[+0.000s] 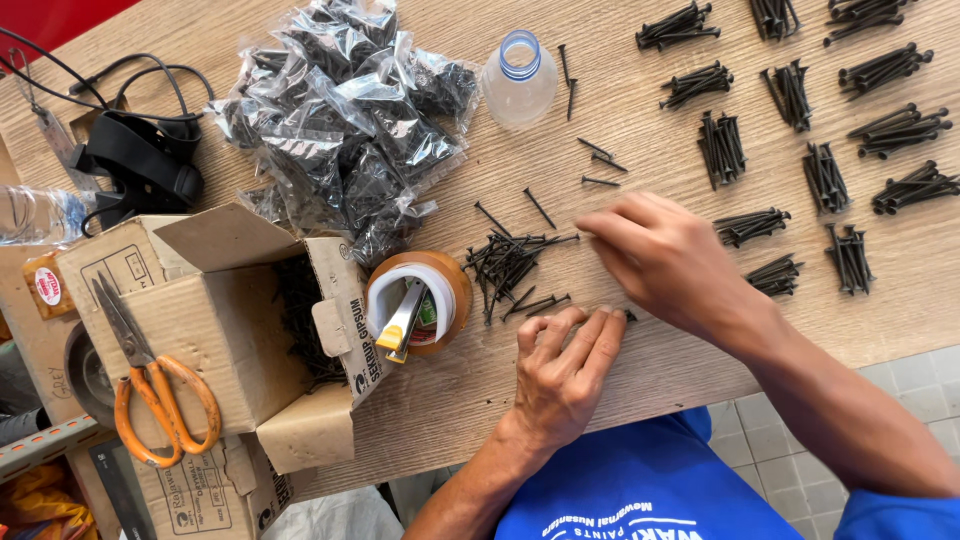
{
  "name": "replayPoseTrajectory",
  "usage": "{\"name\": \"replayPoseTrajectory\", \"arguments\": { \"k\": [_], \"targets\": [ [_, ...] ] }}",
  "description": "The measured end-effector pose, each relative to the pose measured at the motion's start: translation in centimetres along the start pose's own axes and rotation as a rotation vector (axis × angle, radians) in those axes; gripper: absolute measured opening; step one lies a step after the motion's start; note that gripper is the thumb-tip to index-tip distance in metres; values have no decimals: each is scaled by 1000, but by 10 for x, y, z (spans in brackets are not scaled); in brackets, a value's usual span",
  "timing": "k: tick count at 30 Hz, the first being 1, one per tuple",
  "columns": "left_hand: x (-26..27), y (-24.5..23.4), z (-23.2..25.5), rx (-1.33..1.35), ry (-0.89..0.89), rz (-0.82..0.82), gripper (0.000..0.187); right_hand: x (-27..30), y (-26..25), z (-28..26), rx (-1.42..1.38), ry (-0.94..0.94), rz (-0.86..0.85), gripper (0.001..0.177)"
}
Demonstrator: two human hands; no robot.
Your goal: The person sorts black screws on a wooden table, arranging them into neat piles. They repeatedly pick up screws from a cardboard box and the table surface, aligning them by hand into organized groups.
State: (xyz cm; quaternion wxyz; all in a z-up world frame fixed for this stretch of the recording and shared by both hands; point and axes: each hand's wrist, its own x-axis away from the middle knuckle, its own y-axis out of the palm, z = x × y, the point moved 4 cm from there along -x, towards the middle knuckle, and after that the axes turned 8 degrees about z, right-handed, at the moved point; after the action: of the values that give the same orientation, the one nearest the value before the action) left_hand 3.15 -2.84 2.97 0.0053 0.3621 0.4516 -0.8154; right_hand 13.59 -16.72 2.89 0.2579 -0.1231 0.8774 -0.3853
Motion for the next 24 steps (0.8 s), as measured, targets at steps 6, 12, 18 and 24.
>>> {"name": "replayPoseTrajectory", "arguments": {
  "k": [6, 12, 18, 24],
  "targets": [
    [8, -6, -5, 99, -11, 8, 18, -47, 57, 7, 378, 2, -143, 24],
    [16, -15, -11, 87, -64, 29, 25, -40, 42, 7, 439, 61, -207, 19],
    [33, -12, -17, 107, -172, 19, 34, 40, 15, -11, 209, -93, -300, 15],
    [28, -7, -15, 164, -200, -35, 38, 65, 16, -16, 116, -148, -201, 14]
  ]
}}
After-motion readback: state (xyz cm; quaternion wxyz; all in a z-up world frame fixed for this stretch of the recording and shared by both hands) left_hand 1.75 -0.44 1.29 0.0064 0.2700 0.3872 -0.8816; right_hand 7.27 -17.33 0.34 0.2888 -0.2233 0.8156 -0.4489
